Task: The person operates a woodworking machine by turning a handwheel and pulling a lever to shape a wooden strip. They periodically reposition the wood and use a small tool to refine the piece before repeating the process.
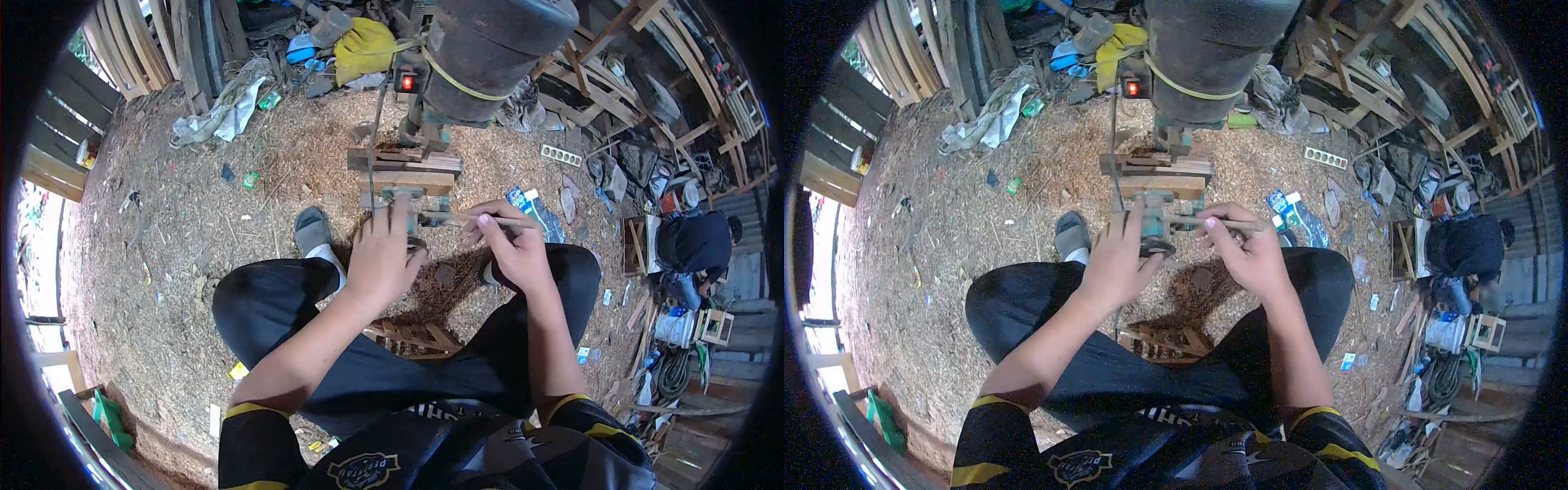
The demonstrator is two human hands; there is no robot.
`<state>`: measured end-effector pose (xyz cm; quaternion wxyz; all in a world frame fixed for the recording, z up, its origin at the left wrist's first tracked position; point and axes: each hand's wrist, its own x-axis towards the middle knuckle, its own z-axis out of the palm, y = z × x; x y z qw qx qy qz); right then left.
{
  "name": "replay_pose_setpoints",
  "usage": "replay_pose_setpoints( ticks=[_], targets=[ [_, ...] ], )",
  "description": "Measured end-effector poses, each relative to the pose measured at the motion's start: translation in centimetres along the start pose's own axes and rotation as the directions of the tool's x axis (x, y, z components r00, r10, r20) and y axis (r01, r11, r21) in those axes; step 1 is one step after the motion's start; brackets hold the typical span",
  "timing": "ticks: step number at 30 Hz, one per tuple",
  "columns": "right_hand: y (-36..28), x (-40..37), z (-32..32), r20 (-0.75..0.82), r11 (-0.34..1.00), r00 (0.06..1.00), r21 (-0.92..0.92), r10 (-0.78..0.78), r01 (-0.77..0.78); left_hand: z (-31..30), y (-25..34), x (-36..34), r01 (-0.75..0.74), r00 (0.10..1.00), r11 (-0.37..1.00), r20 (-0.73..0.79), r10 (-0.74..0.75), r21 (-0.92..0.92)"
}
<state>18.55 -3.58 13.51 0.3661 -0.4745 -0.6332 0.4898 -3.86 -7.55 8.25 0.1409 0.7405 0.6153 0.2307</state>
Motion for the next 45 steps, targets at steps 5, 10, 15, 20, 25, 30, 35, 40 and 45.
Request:
replay_pose_setpoints(
  ticks=[5,10,15,20,25,30,35,40,45],
  targets=[
    [-1.0,3.2,-0.4,0.069,0.938,0.997,-0.341,-0.047,0.067,-3.4,0.1,1.6,-0.030,0.764,0.979,0.637,-0.107,0.201],
    [0.2,6.8,1.6,0.112,0.734,0.928,-0.581,-0.354,0.350,-0.1,0.9,3.6,-0.296,0.558,0.955,0.817,0.146,0.031],
    [2.9,8.1,3.1,0.123,0.706,0.930,-0.619,-0.347,0.345,4.0,-0.9,2.7,-0.340,0.647,0.892,0.762,-0.009,0.298],
    [3.7,9.4,3.2,0.159,0.670,0.939,-0.664,-0.305,0.331,6.2,-2.0,3.0,-0.349,0.502,0.907,0.864,-0.034,0.238],
    [3.7,10.8,3.9,0.177,0.641,0.965,-0.723,-0.192,0.260,9.1,-4.5,5.1,-0.350,0.442,0.910,0.896,-0.052,0.225],
    [2.5,12.4,5.7,0.107,0.646,0.988,-0.748,-0.111,0.154,7.3,-4.6,8.6,-0.533,0.194,0.824,0.976,-0.101,0.191],
    [3.0,13.4,7.3,0.097,0.643,0.987,-0.749,-0.131,0.159,11.9,-5.1,8.0,-0.462,0.171,0.876,0.983,-0.070,0.143],
    [2.5,13.3,6.8,0.022,0.678,0.994,-0.730,-0.109,0.091,14.0,-5.9,8.5,-0.504,0.150,0.860,0.989,-0.006,0.082],
    [2.6,13.4,7.5,0.043,0.669,0.988,-0.731,-0.146,0.131,13.4,-5.8,8.6,-0.516,0.192,0.850,0.981,-0.004,0.105]
  ],
)
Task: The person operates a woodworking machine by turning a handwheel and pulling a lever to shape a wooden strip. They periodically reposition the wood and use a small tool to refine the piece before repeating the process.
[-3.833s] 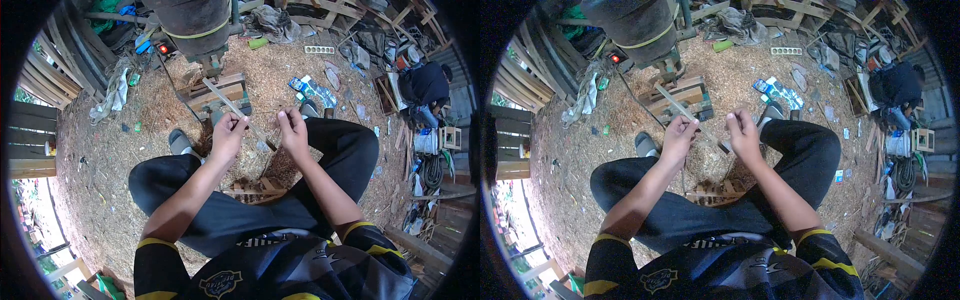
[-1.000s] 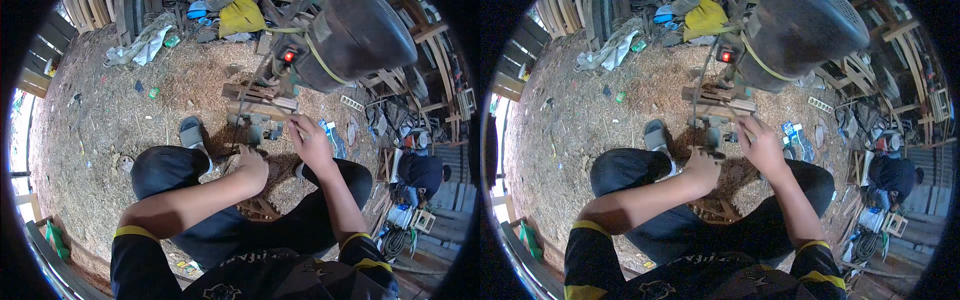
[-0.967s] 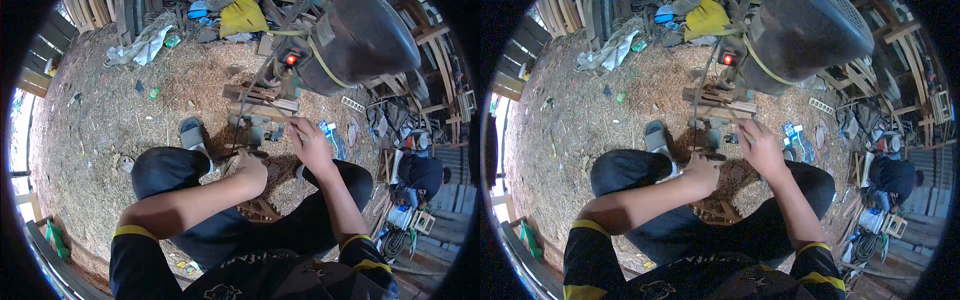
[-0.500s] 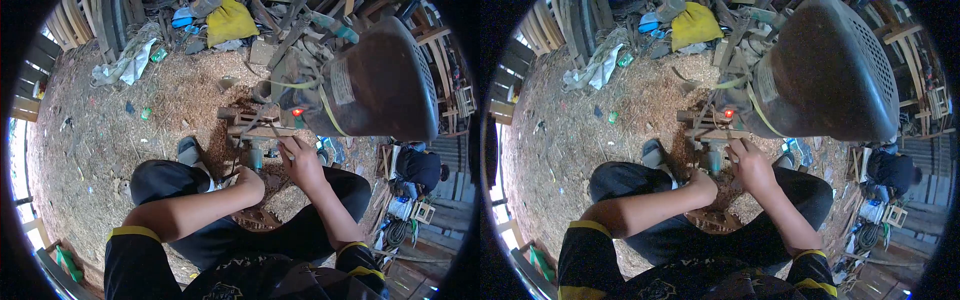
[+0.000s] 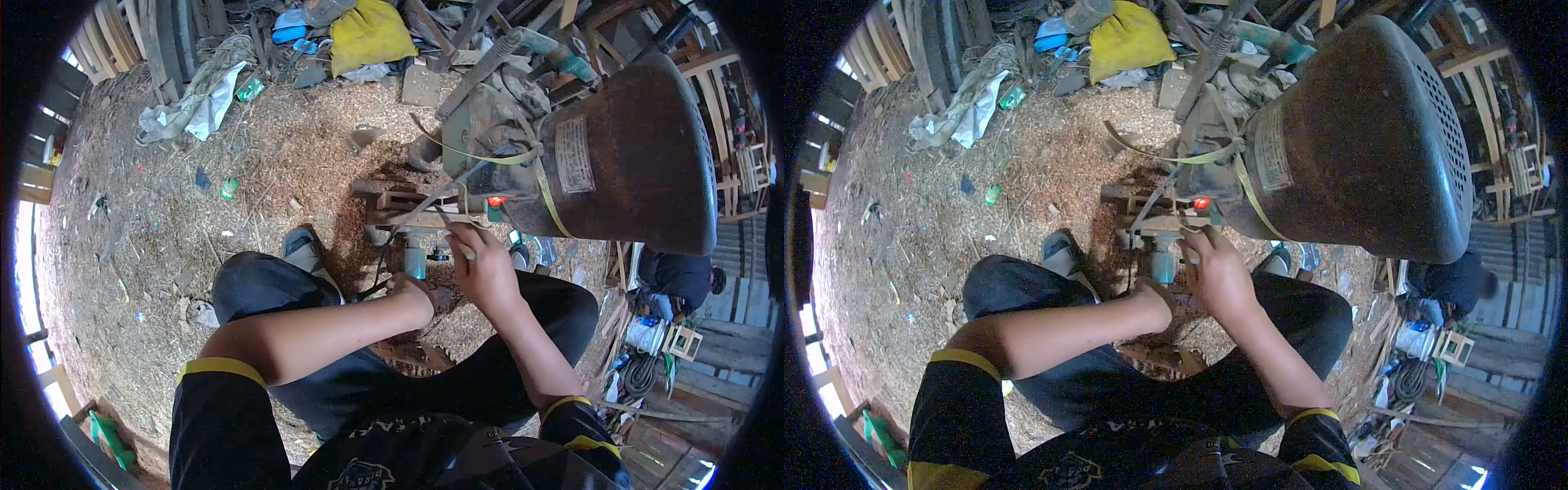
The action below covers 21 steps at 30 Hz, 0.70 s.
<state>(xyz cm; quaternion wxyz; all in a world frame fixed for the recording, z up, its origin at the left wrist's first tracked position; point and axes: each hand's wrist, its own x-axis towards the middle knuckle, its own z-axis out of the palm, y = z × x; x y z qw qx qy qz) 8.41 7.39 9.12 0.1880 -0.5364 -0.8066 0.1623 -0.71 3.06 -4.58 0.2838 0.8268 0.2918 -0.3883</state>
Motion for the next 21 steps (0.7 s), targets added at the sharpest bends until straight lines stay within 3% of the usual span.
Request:
replay_pose_setpoints(
  ticks=[5,7,13,21],
  targets=[
    [-0.7,-0.4,-0.5,-0.037,0.994,0.998,0.090,-0.054,0.057,0.8,-0.8,0.4,-0.038,0.998,0.988,-0.054,0.030,-0.152],
    [-0.9,-0.3,-1.0,-0.053,0.991,0.998,0.130,-0.024,0.031,0.7,-0.9,0.1,-0.077,0.996,0.987,-0.049,0.070,-0.139],
    [0.3,-0.4,-0.4,-0.008,1.000,1.000,-0.016,0.022,-0.022,1.3,-0.7,1.4,-0.081,0.996,0.997,-0.027,0.081,-0.001],
    [-0.9,-0.2,0.2,-0.032,0.995,0.998,0.081,-0.057,0.060,-0.4,-1.6,-1.6,-0.088,0.994,0.986,-0.076,0.078,-0.143]
  ],
)
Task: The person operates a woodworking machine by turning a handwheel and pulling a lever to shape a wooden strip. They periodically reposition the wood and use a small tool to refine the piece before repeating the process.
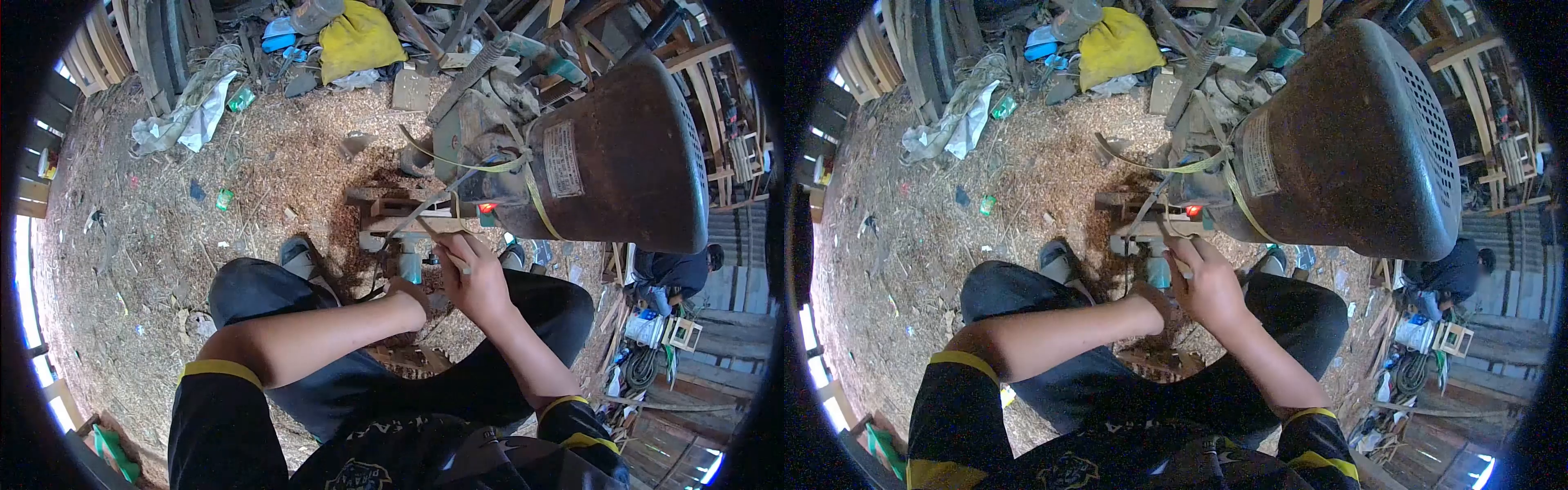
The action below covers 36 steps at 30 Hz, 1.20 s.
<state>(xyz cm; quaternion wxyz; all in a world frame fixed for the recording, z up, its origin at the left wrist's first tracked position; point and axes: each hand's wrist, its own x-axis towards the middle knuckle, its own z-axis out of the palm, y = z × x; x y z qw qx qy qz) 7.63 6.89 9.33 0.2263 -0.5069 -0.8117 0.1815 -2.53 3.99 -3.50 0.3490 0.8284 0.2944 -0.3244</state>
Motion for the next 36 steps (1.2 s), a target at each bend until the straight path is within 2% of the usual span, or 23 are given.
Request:
replay_pose_setpoints(
  ticks=[1,4,7,10,13,15,18,22,24,25,28,31,34,35,36],
  targets=[
    [0.2,-0.1,-0.1,-0.015,1.000,1.000,-0.029,0.004,-0.004,0.2,-0.2,0.1,0.014,1.000,1.000,-0.004,-0.014,-0.027],
    [1.0,-0.1,0.1,0.009,0.997,1.000,-0.079,0.025,-0.024,-0.3,0.2,-0.9,-0.032,0.999,0.985,0.016,0.030,0.169],
    [1.1,-0.1,0.4,0.054,0.996,0.998,-0.080,0.035,-0.030,-0.7,0.1,-0.9,-0.008,0.997,0.997,0.073,0.002,0.080],
    [0.5,0.1,0.6,0.075,0.998,0.996,-0.032,0.055,-0.052,1.5,-0.8,0.8,-0.045,0.997,0.997,-0.066,0.041,-0.065],
    [1.3,0.2,1.6,0.071,0.994,0.994,-0.080,0.081,-0.075,1.3,0.5,1.2,0.054,0.998,0.980,0.017,-0.058,0.192],
    [2.0,0.4,2.1,0.086,0.985,0.991,-0.144,0.107,-0.094,0.8,0.7,1.3,0.111,0.993,0.972,0.018,-0.117,0.209],
    [2.1,1.8,3.0,0.094,0.983,0.981,-0.087,0.168,-0.160,0.9,0.6,1.1,0.116,0.989,0.966,0.067,-0.135,0.230],
    [1.7,2.8,3.6,0.023,0.999,0.999,-0.014,0.044,-0.044,1.4,0.4,0.6,0.067,0.982,0.964,0.154,-0.109,0.259],
    [1.5,2.7,3.8,0.017,1.000,1.000,0.019,0.006,-0.007,1.5,0.8,0.6,0.149,0.982,0.955,0.073,-0.173,0.256],
    [1.2,2.5,3.7,0.032,0.999,0.999,0.020,0.031,-0.031,1.6,0.9,0.5,0.189,0.978,0.950,0.036,-0.204,0.250],
    [0.8,1.8,3.5,0.059,0.996,0.994,-0.019,0.092,-0.091,0.2,0.5,-1.0,0.055,0.984,0.980,0.156,-0.086,0.193],
    [1.3,1.7,3.5,0.039,0.986,0.990,-0.096,0.138,-0.134,3.7,0.7,3.2,0.195,0.974,0.951,0.068,-0.217,0.241],
    [2.2,2.6,5.0,0.029,0.984,0.998,-0.168,0.057,-0.051,3.8,0.7,3.1,0.101,0.974,0.944,0.162,-0.157,0.313],
    [2.4,2.9,5.3,0.030,0.995,0.999,-0.098,0.013,-0.010,3.7,0.8,3.0,0.108,0.974,0.947,0.157,-0.161,0.302],
    [2.4,2.7,5.6,0.076,0.994,0.997,-0.103,0.033,-0.025,3.6,0.9,2.8,0.116,0.976,0.950,0.147,-0.163,0.290]
  ],
)
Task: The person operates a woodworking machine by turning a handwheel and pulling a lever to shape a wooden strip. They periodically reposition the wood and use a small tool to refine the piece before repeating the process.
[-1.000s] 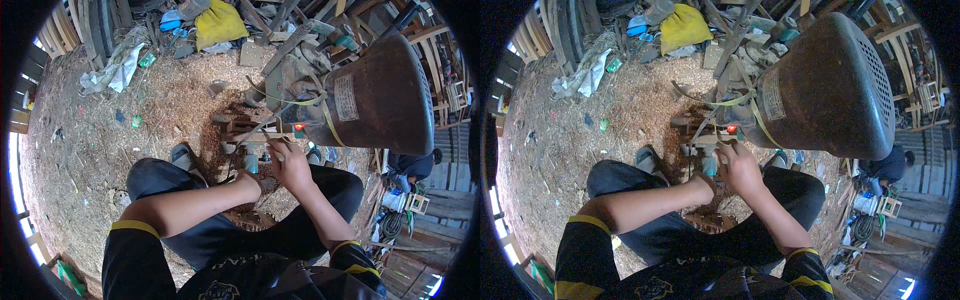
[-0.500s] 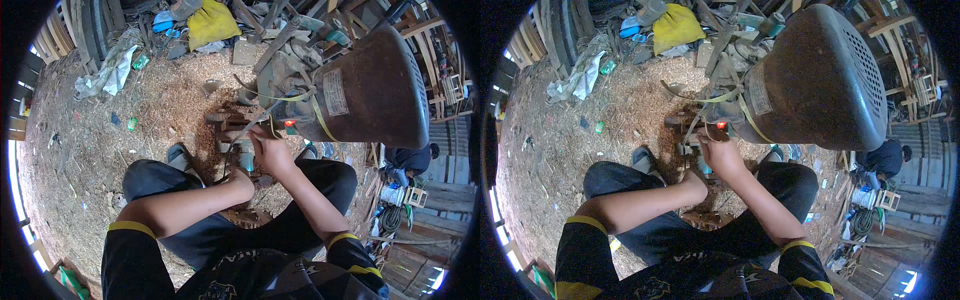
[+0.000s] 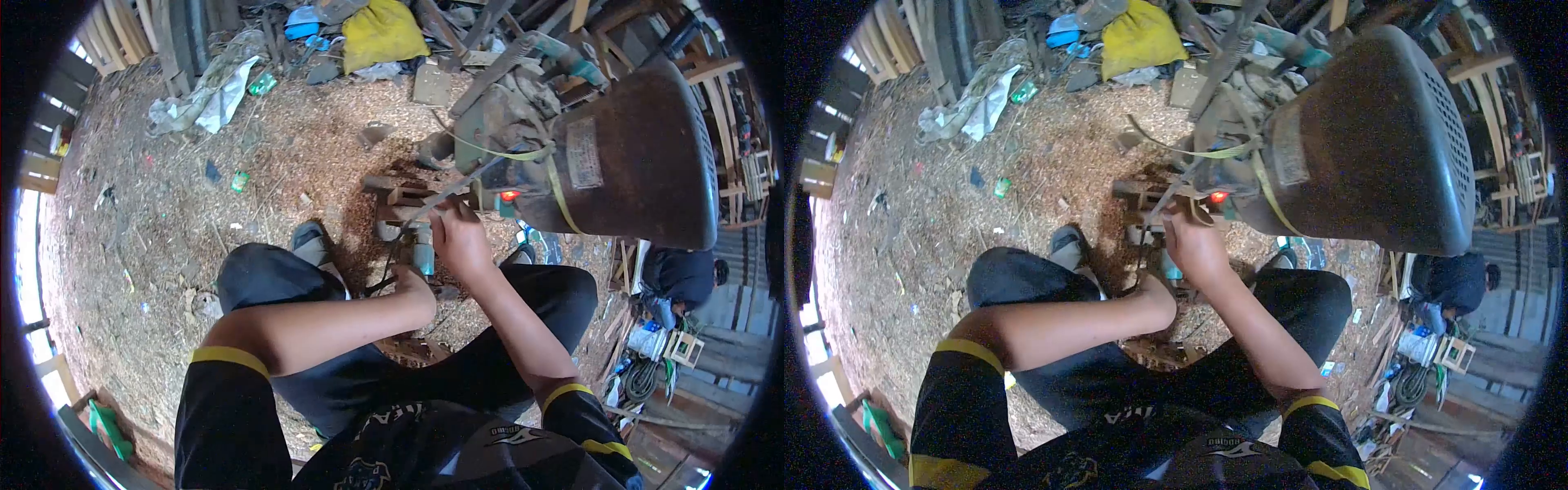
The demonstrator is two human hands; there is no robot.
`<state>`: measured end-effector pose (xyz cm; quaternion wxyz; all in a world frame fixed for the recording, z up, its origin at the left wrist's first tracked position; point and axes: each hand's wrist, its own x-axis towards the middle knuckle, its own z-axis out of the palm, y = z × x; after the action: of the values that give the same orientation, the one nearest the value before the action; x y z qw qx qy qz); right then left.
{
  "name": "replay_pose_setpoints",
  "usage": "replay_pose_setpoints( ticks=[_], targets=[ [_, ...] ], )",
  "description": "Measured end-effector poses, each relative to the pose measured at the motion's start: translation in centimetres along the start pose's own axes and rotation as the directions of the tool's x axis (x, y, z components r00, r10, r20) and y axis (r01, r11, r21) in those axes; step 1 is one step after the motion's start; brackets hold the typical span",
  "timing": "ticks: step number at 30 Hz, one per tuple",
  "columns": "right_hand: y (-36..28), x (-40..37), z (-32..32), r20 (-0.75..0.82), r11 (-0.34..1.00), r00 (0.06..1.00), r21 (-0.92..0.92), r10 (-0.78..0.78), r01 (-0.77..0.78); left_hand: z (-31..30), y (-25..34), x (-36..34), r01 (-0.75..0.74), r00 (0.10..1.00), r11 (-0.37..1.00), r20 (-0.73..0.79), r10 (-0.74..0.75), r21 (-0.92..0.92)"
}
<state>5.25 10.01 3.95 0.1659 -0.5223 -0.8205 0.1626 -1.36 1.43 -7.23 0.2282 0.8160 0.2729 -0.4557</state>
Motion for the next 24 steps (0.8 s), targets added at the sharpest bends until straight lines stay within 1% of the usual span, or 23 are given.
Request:
replay_pose_setpoints(
  ticks=[2,4,5,8,10,12,13,14,15,17,19,21,24],
  targets=[
    [0.5,-0.5,0.7,0.089,0.999,0.996,-0.025,0.033,-0.031,-0.2,0.0,-0.4,0.002,1.000,0.999,-0.016,-0.003,-0.036],
    [1.1,-0.6,0.7,0.136,0.996,0.991,-0.090,0.017,-0.005,-0.4,-0.2,-0.7,-0.008,0.999,0.997,-0.041,0.005,-0.079],
    [1.4,-0.8,0.7,0.148,0.994,0.989,-0.111,0.019,-0.002,-0.4,-0.2,-0.8,-0.015,0.999,0.994,-0.051,0.010,-0.107],
    [1.9,-0.8,1.2,0.104,0.985,0.995,-0.173,-0.005,0.023,-0.8,-1.0,-1.7,-0.053,0.994,0.982,-0.099,0.035,-0.181],
    [1.9,-0.6,1.7,0.103,0.980,0.994,-0.192,-0.024,0.043,-1.0,-1.5,-2.5,-0.078,0.991,0.971,-0.128,0.050,-0.226],
    [1.9,-0.1,2.0,0.150,0.979,0.988,-0.193,-0.034,0.063,-1.2,-1.9,-3.1,-0.099,0.987,0.962,-0.147,0.062,-0.254],
    [1.8,0.3,2.0,0.029,0.970,0.986,-0.176,-0.166,0.169,-1.3,-1.9,-3.3,-0.103,0.986,0.959,-0.154,0.063,-0.263],
    [1.7,0.7,2.1,-0.094,0.946,0.952,-0.174,-0.292,0.273,-1.4,-2.0,-3.5,-0.105,0.985,0.957,-0.159,0.063,-0.272],
    [1.6,0.9,2.0,-0.216,0.909,0.887,-0.187,-0.409,0.373,-1.5,-2.0,-3.7,-0.106,0.984,0.954,-0.165,0.062,-0.279],
    [4.1,-0.5,3.1,-0.035,0.933,0.948,-0.193,-0.316,0.303,-1.5,-2.1,-3.9,-0.113,0.983,0.953,-0.171,0.066,-0.282],
    [3.3,-1.0,2.3,0.015,0.959,0.972,-0.160,-0.233,0.232,-1.5,-2.2,-4.2,-0.122,0.982,0.949,-0.176,0.072,-0.289],
    [1.5,-1.3,0.5,-0.071,0.983,0.983,-0.076,-0.171,0.165,-1.6,-2.2,-4.6,-0.134,0.979,0.945,-0.186,0.080,-0.299],
    [-1.3,-1.5,-2.1,-0.141,0.972,0.966,0.052,-0.218,0.227,-1.8,-2.4,-5.3,-0.138,0.980,0.947,-0.179,0.088,-0.291]
  ],
)
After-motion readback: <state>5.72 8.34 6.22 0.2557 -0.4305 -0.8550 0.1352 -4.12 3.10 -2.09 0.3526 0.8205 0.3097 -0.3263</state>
